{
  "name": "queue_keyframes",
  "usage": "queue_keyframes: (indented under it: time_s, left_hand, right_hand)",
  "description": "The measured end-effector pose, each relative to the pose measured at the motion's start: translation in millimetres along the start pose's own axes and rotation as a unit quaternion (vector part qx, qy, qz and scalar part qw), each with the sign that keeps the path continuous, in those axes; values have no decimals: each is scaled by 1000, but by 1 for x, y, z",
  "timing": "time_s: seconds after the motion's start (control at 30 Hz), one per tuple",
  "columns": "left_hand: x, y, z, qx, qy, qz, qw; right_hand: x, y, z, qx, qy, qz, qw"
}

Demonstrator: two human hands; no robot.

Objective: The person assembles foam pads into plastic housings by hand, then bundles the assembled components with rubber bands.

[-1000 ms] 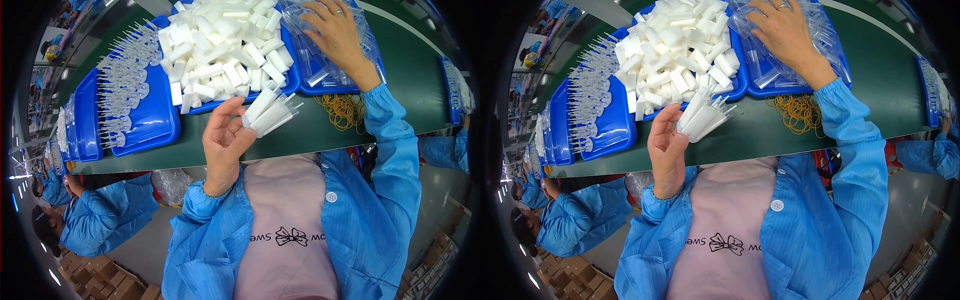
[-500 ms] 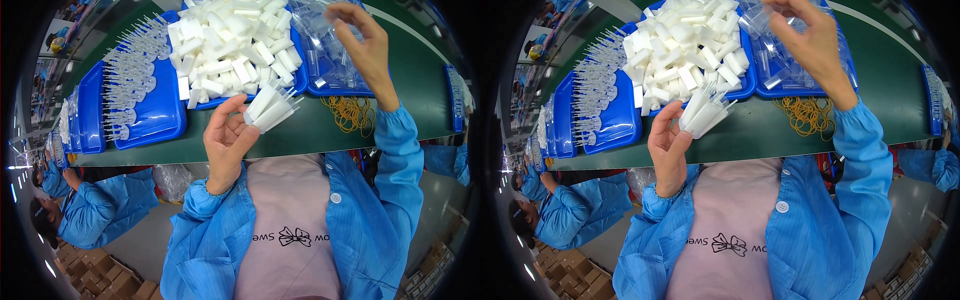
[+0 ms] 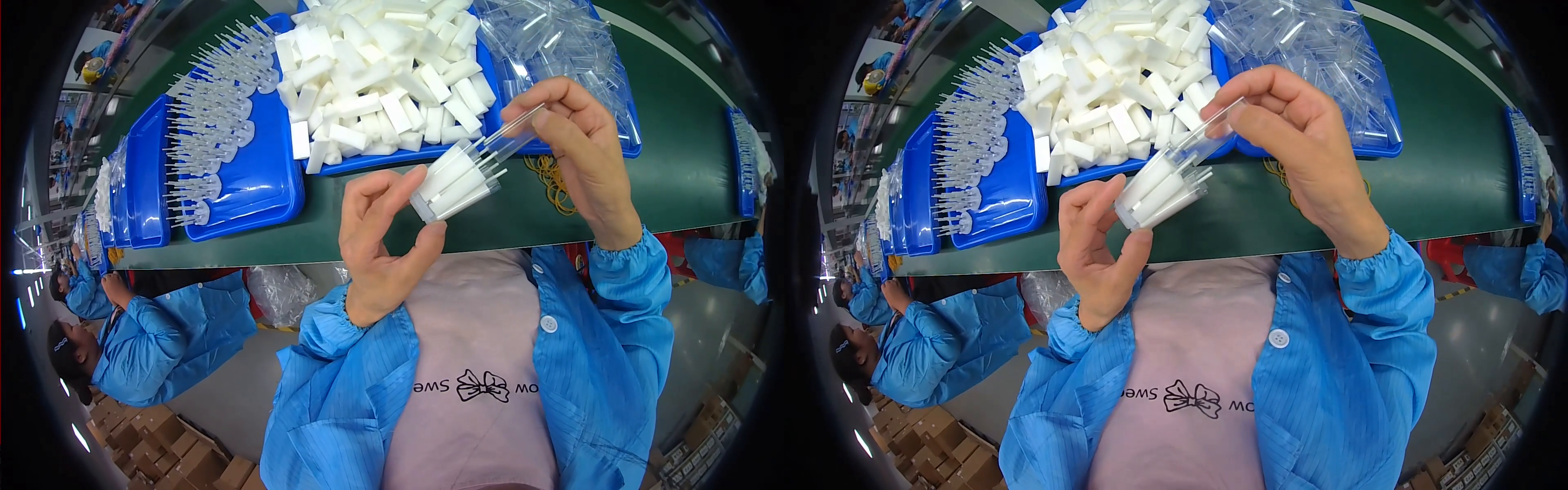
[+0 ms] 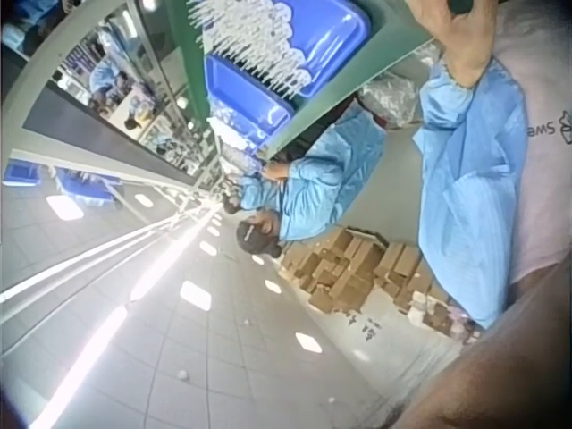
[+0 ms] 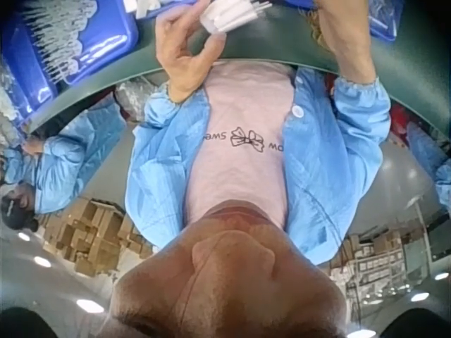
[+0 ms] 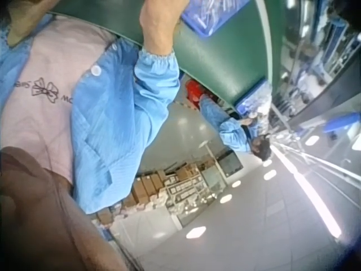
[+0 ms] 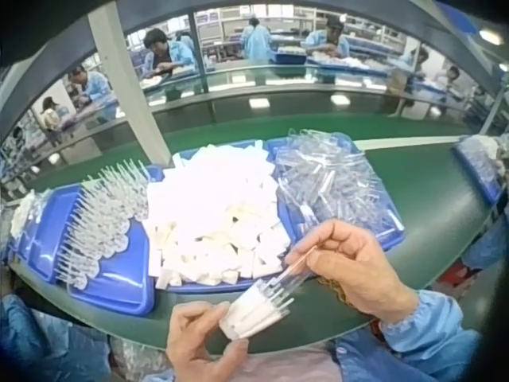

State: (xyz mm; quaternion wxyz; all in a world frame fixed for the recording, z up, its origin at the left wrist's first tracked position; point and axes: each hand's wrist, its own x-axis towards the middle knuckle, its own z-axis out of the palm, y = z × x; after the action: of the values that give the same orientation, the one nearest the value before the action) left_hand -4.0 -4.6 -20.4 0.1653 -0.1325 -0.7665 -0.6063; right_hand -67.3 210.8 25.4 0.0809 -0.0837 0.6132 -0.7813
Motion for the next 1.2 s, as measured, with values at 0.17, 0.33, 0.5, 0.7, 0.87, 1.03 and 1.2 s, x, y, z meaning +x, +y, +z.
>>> queue_keyframes:
  time_s: [0.17,0.33,0.5,0.7,0.87,1.03,1.2]
  left_hand:
    - [-1,2,1,28,1,19,999]
    - [-1,2,1,34,3,23,999]
    - [-1,4,2,36,-3,31,999]
    - [4,10,0,62,-30,70,995]
    - [3,9,0,78,-36,87,992]
    - [0,5,0,100,-43,103,989]
    - [3,9,-1,21,-38,-8,999]
  right_hand:
    - [-6,2,-3,-13,12,-15,1000]
    - [-5,2,-8,9,59,-46,997]
    - [-12,3,0,-38,2,-4,999]
    - [-17,9,10,-10,33,-7,999]
    - [-16,11,12,2,49,9,999]
    - [-15,14,11,14,46,3,999]
    - [-16,14,8,21,11,-52,998]
